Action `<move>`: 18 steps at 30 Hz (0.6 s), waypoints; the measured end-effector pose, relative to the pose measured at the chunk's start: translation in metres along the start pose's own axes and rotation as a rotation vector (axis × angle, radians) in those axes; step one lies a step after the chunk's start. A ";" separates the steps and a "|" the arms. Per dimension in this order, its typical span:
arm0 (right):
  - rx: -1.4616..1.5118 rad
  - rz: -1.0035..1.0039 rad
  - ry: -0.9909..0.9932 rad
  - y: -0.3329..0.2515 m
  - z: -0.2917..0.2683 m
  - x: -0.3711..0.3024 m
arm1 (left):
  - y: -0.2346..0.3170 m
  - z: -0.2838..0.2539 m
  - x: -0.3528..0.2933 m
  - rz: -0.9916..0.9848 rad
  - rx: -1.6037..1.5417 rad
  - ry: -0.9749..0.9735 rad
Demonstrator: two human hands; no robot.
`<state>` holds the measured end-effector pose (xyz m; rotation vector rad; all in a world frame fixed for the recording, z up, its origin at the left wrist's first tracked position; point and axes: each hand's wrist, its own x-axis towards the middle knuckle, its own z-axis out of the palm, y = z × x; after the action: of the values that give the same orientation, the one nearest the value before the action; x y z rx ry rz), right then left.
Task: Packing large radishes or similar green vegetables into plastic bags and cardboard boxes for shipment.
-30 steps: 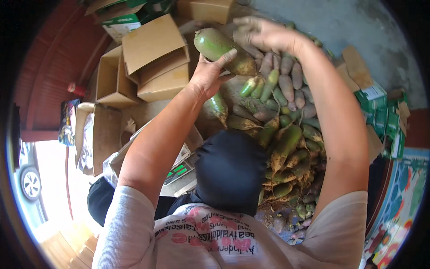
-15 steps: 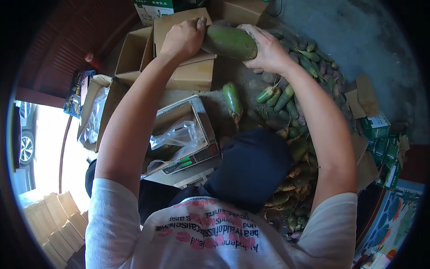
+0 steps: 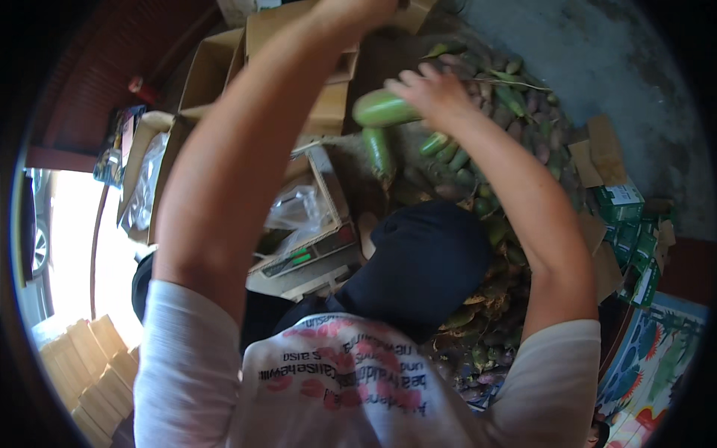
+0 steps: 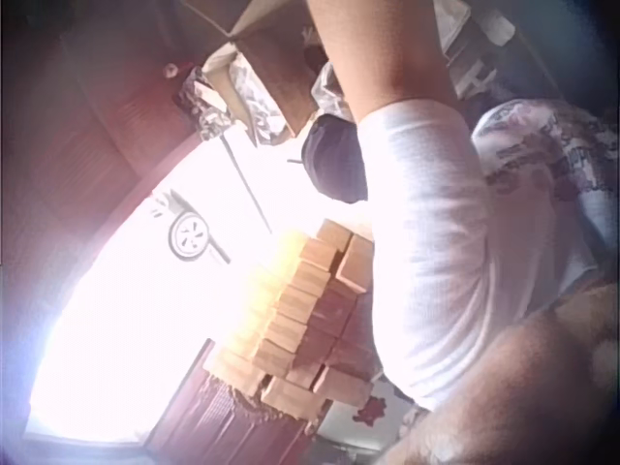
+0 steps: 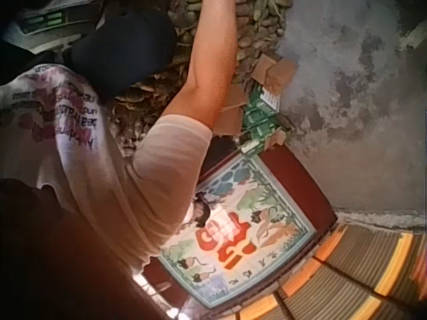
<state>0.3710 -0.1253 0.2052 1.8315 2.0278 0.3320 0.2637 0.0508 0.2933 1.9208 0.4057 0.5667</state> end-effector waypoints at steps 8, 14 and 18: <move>0.281 0.318 0.163 0.046 0.027 -0.064 | -0.046 -0.084 -0.120 -0.072 0.668 0.138; 1.157 0.393 0.427 0.021 -0.065 -0.018 | -0.064 -0.096 -0.302 -0.242 0.609 0.098; 2.017 0.229 0.533 0.009 -0.107 0.020 | -0.088 -0.060 -0.372 -0.391 0.791 -0.129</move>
<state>0.3315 -0.0960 0.3030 3.0087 2.5023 -2.1694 -0.0805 -0.0614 0.1580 2.5059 1.0028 -0.0004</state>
